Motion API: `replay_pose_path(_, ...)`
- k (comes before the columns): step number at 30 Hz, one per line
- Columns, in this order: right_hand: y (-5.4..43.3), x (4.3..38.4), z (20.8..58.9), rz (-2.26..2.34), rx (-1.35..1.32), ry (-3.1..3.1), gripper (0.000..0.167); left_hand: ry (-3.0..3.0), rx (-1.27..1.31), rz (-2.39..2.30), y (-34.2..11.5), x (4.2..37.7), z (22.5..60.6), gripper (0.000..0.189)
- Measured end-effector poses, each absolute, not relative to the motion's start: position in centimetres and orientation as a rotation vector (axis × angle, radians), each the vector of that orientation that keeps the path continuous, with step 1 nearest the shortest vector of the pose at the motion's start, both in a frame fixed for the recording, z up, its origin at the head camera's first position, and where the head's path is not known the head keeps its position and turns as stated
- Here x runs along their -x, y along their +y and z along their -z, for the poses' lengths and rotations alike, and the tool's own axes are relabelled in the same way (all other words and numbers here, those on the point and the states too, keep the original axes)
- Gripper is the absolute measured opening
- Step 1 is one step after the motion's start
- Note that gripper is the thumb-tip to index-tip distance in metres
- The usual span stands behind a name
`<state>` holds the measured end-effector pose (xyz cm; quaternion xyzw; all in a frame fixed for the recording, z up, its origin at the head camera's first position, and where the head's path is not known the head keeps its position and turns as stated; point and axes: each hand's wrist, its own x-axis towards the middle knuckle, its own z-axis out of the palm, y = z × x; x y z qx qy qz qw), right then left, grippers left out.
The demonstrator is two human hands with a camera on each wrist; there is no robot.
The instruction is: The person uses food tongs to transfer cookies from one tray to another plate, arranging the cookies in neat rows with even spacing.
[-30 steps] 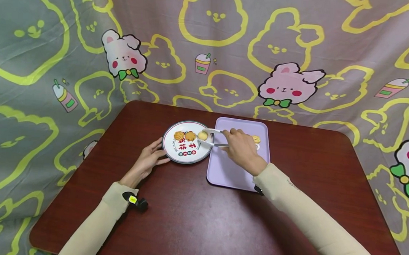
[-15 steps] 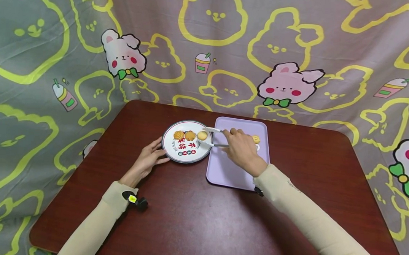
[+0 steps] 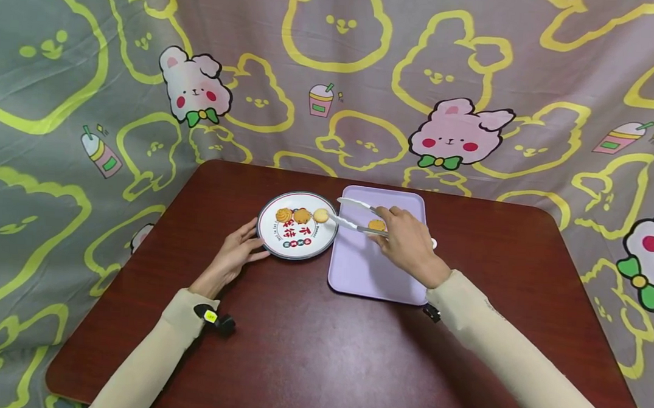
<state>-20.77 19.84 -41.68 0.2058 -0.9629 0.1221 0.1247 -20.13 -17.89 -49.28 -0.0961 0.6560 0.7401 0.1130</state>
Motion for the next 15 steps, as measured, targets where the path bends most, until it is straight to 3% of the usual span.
replay_pose_path(15, 24.3, 19.4, 42.1, -0.344, -0.454, -2.907, 0.060, 1.919, 0.284, -2.162, -17.9, 20.1, 49.3, 0.072)
